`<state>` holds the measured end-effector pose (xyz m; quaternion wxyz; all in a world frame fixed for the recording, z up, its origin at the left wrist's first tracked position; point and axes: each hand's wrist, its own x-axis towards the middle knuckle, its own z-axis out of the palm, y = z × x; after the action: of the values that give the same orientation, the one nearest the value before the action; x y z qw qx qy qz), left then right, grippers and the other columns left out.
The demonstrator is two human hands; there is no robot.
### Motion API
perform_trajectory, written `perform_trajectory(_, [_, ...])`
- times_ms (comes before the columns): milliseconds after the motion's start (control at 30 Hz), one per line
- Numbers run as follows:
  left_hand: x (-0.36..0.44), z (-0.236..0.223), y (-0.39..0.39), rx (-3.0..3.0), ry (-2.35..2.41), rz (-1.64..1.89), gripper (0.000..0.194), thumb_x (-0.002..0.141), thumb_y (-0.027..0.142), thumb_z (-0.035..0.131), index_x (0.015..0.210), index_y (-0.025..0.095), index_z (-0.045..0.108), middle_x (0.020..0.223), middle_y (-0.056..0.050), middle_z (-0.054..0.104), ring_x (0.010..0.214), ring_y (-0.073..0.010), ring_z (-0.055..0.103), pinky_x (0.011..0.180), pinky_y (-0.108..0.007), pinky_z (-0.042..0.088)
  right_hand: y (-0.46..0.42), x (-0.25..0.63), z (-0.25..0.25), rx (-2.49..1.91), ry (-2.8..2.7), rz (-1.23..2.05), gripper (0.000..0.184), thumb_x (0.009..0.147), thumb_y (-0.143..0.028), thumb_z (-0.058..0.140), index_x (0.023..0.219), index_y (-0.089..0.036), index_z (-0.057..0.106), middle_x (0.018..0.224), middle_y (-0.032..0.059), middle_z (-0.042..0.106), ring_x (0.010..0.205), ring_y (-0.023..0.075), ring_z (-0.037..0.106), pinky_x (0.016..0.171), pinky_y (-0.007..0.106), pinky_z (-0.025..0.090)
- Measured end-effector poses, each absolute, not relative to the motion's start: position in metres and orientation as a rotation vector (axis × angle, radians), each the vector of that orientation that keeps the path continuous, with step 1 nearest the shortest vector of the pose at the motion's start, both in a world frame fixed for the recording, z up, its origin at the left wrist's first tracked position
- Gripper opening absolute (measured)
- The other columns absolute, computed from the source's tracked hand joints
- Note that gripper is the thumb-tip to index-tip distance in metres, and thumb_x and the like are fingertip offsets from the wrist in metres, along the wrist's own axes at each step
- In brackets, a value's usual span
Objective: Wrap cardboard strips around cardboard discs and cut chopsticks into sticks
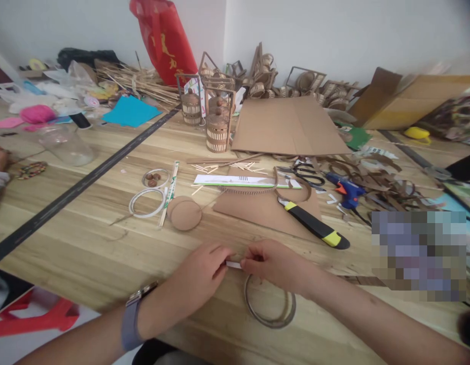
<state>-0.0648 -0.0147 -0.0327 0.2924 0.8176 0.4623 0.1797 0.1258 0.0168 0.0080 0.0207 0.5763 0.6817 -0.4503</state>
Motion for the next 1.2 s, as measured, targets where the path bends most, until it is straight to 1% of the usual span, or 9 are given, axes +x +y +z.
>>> perform_trajectory(167, [-0.0664,-0.0346,-0.0140,2.193,1.246,0.472,0.023,0.088,0.004,0.050,0.092,0.021,0.065,0.094,-0.002,0.067,0.092,-0.0194,0.062,0.082,-0.032,0.050,0.0163,0.1240,0.0065,1.790,2.133,-1.315,0.025,0.081,-0.019,0.059,0.056,-0.020,0.052,0.052,-0.0052,0.046,0.054,0.0117,0.043,0.049,0.025,0.026])
perform_trajectory(433, [-0.0664,-0.0337,-0.0150,2.200,1.272,0.473,0.020,0.087,0.003,0.050,0.081,0.019,0.061,0.086,-0.001,0.065,0.084,-0.0178,0.061,0.075,-0.029,0.048,0.0134,0.1240,0.0032,1.801,2.172,-1.235,0.024,0.081,-0.018,0.058,0.058,-0.020,0.052,0.057,-0.0039,0.050,0.057,0.0121,0.044,0.051,0.024,0.027])
perform_trajectory(533, [-0.0662,-0.0338,-0.0144,2.190,1.257,0.499,0.021,0.087,0.003,0.051,0.080,0.018,0.062,0.086,-0.001,0.066,0.084,-0.0175,0.061,0.076,-0.028,0.048,0.0120,0.1255,0.0012,1.801,2.197,-1.219,0.023,0.081,-0.019,0.057,0.059,-0.020,0.052,0.058,-0.0029,0.052,0.058,0.0129,0.046,0.051,0.025,0.027])
perform_trajectory(800, [-0.0670,-0.0353,-0.0149,2.200,1.237,0.519,0.021,0.088,0.005,0.052,0.081,0.019,0.066,0.088,-0.002,0.068,0.087,-0.0179,0.063,0.080,-0.029,0.050,0.0091,0.1249,-0.0003,1.819,2.233,-1.198,0.025,0.080,-0.017,0.055,0.057,-0.020,0.048,0.057,-0.0030,0.051,0.057,0.0128,0.045,0.051,0.025,0.026])
perform_trajectory(1000, [-0.0668,-0.0333,-0.0148,2.193,1.244,0.496,0.021,0.088,0.004,0.052,0.081,0.019,0.065,0.087,-0.002,0.067,0.086,-0.0179,0.062,0.080,-0.029,0.049,0.0090,0.1248,-0.0011,1.830,2.239,-1.202,0.025,0.080,-0.017,0.056,0.056,-0.020,0.048,0.057,-0.0026,0.053,0.058,0.0131,0.047,0.052,0.025,0.027])
perform_trajectory(1200, [-0.0661,-0.0354,-0.0140,2.200,1.259,0.507,0.020,0.086,0.002,0.053,0.081,0.019,0.061,0.086,-0.001,0.066,0.084,-0.0181,0.061,0.076,-0.029,0.047,0.0072,0.1254,-0.0007,1.856,2.227,-1.202,0.024,0.081,-0.017,0.055,0.058,-0.021,0.049,0.056,-0.0034,0.052,0.056,0.0126,0.045,0.051,0.025,0.027])
